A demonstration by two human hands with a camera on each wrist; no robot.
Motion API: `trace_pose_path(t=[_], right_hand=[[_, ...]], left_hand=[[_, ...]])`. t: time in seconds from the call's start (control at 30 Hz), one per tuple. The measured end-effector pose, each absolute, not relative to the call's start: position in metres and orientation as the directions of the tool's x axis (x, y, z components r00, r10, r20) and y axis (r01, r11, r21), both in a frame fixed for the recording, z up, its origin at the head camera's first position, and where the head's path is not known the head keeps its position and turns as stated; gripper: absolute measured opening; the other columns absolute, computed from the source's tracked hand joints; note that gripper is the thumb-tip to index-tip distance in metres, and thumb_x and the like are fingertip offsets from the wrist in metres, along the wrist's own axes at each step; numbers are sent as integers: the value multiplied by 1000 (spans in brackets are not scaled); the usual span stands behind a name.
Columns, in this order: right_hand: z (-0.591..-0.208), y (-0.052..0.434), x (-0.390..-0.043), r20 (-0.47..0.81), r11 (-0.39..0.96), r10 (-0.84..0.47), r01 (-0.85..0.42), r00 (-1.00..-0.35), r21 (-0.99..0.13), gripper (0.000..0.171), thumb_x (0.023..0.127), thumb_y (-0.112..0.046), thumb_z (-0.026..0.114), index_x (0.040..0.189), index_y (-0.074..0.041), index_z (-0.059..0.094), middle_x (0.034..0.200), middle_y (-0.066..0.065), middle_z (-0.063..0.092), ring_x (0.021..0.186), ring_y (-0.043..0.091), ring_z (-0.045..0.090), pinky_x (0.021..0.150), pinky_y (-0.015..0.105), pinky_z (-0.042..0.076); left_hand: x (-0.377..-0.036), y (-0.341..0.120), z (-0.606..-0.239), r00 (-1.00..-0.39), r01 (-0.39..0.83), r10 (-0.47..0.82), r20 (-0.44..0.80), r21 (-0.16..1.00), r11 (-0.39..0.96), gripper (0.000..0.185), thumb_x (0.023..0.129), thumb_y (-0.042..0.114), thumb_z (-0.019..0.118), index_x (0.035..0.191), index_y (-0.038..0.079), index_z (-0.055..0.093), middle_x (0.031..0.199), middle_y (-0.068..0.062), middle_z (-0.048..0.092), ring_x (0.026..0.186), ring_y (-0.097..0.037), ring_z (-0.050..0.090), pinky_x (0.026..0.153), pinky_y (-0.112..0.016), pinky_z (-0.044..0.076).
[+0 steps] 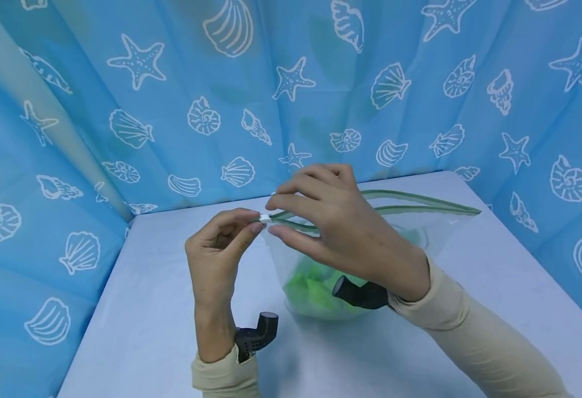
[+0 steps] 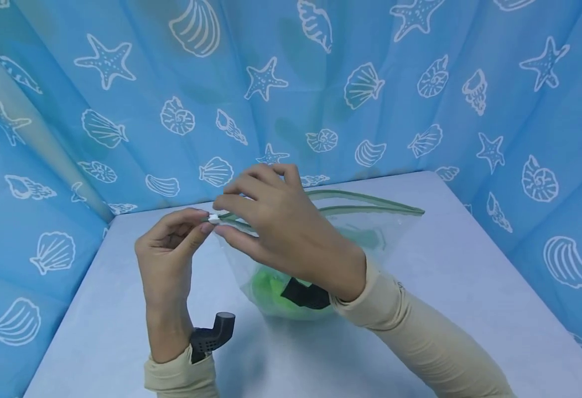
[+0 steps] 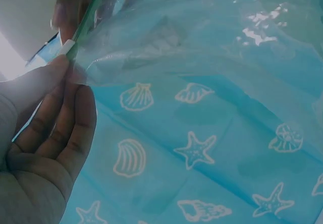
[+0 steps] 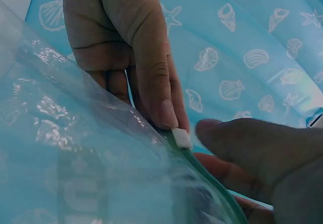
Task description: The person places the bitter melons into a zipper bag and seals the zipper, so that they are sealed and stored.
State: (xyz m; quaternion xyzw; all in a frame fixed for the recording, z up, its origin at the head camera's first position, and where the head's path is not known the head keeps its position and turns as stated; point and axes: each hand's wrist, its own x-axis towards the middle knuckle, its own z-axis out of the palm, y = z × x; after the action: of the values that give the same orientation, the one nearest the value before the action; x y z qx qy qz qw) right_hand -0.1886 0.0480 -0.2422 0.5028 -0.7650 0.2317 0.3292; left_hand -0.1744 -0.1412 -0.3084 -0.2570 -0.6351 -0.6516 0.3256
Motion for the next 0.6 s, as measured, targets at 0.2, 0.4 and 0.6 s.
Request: trace_pose_path(t=[0.2,0.4,0.6], right_hand=[[-245,41,-197,736,402,-630,-915,-246,40,7,84,-19,68,88,-15,72,89,-4,65,97,16,51,91,47,29],[-247,53,-199,761,396,-600,-918,-248,13,4,80,-17,71,84,-15,72,86,-4,64,95,17,51,89,50,26],[-247,69,-200,760,394,-596,-919,-260,-6,7,78,-15,73,85,-15,72,85,-3,65,95,19,52,88,53,24]], left_hand=[[-175,-139,-309,-639,765,-113,761,644,17,15,76,-15,64,90,-9,66,85,-17,65,66,-20,59,62,-26,48],[-176,-135,-309,-631,767,-137,764,641,39,15,76,-13,65,89,-8,66,84,-17,65,69,-20,61,64,-26,49],[-176,-134,-310,-641,752,-168,749,657,55,13,77,-11,66,89,-8,66,84,-17,65,69,-21,62,66,-26,51]])
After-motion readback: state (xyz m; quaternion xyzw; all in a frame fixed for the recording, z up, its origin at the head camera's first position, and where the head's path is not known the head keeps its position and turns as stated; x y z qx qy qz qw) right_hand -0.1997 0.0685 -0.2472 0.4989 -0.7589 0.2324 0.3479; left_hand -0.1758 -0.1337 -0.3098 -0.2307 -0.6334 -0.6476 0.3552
